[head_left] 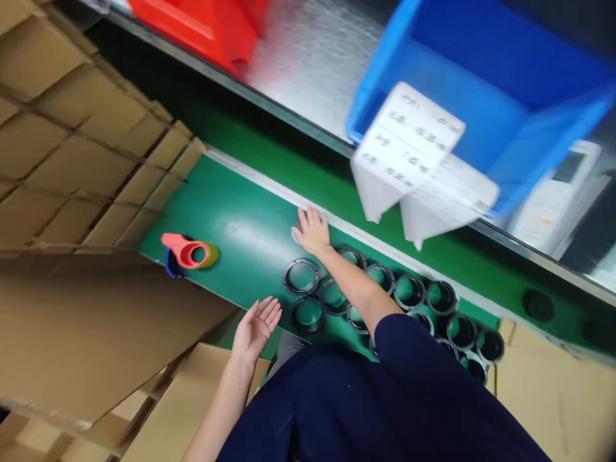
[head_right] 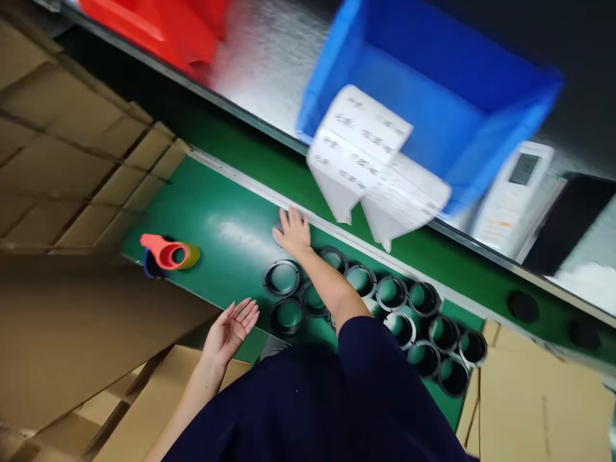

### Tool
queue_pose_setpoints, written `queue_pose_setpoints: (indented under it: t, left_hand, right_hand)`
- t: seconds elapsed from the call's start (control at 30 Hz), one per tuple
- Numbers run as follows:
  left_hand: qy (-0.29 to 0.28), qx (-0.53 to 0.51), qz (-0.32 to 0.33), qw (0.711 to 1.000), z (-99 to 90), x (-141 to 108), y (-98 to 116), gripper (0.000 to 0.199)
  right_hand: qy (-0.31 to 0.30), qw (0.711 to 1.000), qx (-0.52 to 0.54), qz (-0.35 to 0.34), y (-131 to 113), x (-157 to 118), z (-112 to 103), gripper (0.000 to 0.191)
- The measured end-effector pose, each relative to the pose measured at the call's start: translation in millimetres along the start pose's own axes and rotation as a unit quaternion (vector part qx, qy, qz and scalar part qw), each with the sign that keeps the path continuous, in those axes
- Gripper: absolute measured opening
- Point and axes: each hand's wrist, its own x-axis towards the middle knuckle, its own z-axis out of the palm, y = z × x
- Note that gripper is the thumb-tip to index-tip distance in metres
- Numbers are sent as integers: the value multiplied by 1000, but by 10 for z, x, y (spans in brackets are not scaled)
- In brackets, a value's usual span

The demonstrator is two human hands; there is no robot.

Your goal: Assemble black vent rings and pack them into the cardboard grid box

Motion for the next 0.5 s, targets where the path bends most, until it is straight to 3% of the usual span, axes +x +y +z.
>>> queue_pose_setpoints:
  t: [0.1, 0.2, 0.27, 0.33, 0.37, 0.4, 0.5]
  left_hand:
    - [20, 61, 8, 998, 173, -43, -24, 28]
    - [19, 142, 10, 990, 477, -31, -91, 28]
    - [14, 195, 8, 981, 731, -31, -202, 28]
    - [14, 245, 7, 969, 972, -68, -378, 28]
    - [18, 268, 6, 963, 1076, -100, -484, 28]
    - [25, 290, 5, 957, 1167, -138, -596, 27]
    - [43, 340, 5, 939, 1367, -277, -942, 25]
  right_hand:
    - [14, 999, 39, 6, 10, -162, -20, 72]
    - [78, 994, 81, 0, 460, -438, -134, 64]
    - [114, 986, 109, 54, 1072, -798, -313, 53]
    - [171, 951, 178, 185, 1865, -1357, -572, 37]
    - [208, 916, 220, 262, 2299, -1695, -716, 28]
    - [262, 854, 273, 356, 2740, -2054, -861, 20]
    - [356, 742, 297, 485, 3984, -3131, -1219, 28]
